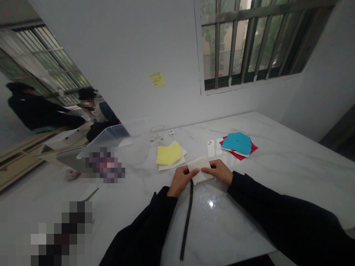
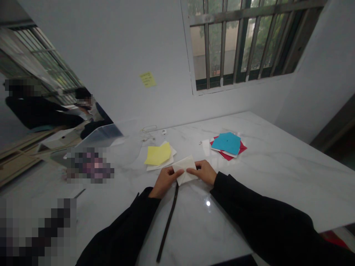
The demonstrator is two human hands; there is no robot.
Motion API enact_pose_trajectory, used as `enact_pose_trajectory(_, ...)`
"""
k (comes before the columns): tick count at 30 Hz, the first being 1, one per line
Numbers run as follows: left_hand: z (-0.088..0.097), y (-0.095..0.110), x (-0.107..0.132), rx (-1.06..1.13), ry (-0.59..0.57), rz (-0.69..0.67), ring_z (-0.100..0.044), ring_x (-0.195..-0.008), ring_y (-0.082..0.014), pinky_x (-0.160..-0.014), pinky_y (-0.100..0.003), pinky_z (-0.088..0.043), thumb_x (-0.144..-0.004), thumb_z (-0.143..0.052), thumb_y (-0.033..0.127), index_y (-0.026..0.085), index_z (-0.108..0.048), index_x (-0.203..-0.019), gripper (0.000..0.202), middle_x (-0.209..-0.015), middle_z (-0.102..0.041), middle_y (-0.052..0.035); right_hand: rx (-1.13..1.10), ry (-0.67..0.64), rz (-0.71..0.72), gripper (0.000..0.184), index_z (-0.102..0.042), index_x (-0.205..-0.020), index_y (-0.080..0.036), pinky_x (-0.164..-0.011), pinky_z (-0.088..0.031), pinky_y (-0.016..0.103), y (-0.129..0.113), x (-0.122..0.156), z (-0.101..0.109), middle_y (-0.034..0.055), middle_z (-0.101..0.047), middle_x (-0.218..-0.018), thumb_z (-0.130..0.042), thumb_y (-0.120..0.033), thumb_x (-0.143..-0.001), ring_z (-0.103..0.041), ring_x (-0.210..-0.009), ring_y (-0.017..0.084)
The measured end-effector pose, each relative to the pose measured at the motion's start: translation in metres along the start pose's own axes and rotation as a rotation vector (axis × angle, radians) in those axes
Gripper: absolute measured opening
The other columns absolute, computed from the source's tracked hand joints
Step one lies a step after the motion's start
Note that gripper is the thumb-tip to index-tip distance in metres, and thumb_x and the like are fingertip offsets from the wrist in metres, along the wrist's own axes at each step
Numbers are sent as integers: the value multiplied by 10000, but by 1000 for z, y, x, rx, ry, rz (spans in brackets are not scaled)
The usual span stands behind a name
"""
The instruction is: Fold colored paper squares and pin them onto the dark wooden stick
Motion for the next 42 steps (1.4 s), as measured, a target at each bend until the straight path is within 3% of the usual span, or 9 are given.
enact_pose_trajectory(10,0,-5,0,-10,32,8,-685,-798,-251,-696,-309,-509,-740,-719,455,99,-753,-926,403,-900,-758,-104,55,-13,16,466,-768,-867,-132,-607,-495,295,-2,1,-3,59,-730,-782,-681,-568,-730,-647,-721,230)
enact_pose_trajectory(15,0,-6,-1,-23,13,7,-686,-825,-254,-716,-314,-513,-755,-713,422,100,-745,-966,386,-930,-755,-108,-59,-28,27,493,-742,-896,-144,-597,-469,288,-1,-1,-3,43,-701,-763,-665,-603,-734,-610,-671,193)
enact_pose_trajectory(20,-7,-4,2,-47,-65,3,-682,-806,-241,-701,-305,-512,-761,-711,402,104,-739,-956,357,-942,-750,-107,-92,42,22,526,-667,-741,-139,-516,-358,246,3,-6,8,-7,-542,-592,-533,-641,-827,-457,-536,117)
enact_pose_trajectory(25,-9,0,3,-33,-77,10,-678,-781,-233,-690,-301,-510,-743,-724,383,101,-741,-938,343,-916,-751,-104,-75,71,69,514,-574,-612,-150,-511,-285,244,-2,-6,14,-39,-410,-531,-527,-598,-858,-378,-521,98)
enact_pose_trajectory(27,-6,1,2,2,-52,18,-679,-786,-236,-695,-308,-515,-727,-735,384,102,-739,-956,364,-926,-750,-107,-97,32,35,514,-604,-663,-145,-504,-285,243,1,-5,10,-33,-435,-547,-518,-615,-854,-386,-519,100)
enact_pose_trajectory(31,4,-2,0,92,57,51,-672,-760,-225,-667,-298,-512,-692,-761,389,98,-738,-924,373,-896,-748,-104,15,-183,-18,530,-631,-670,-136,-489,-269,237,6,-2,-8,-28,-451,-538,-540,-633,-831,-379,-507,96)
enact_pose_trajectory(34,7,-4,0,148,86,69,-659,-715,-205,-625,-276,-496,-681,-770,390,98,-735,-916,376,-872,-746,-96,127,-201,10,568,-583,-570,-137,-485,-248,236,6,0,-10,-37,-405,-513,-518,-628,-850,-344,-496,84)
enact_pose_trajectory(37,9,-6,-2,169,103,70,-646,-686,-191,-605,-262,-483,-672,-775,396,96,-733,-906,383,-850,-743,-90,161,-223,29,579,-649,-615,-126,-478,-232,236,3,0,-10,-42,-399,-495,-493,-622,-868,-321,-483,81)
enact_pose_trajectory(42,19,-12,-5,181,201,58,-633,-664,-177,-595,-247,-464,-650,-787,402,90,-728,-859,381,-799,-736,-74,170,-315,87,521,-770,-844,-133,-507,-275,230,-7,4,-15,2,-606,-604,-500,-575,-892,-379,-507,87)
Point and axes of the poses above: each hand's wrist, its own x-axis away from the middle knuckle, its own z-axis out of the back of the hand, y = z × x, the point moved 8 cm from there along -x, towards the middle knuckle
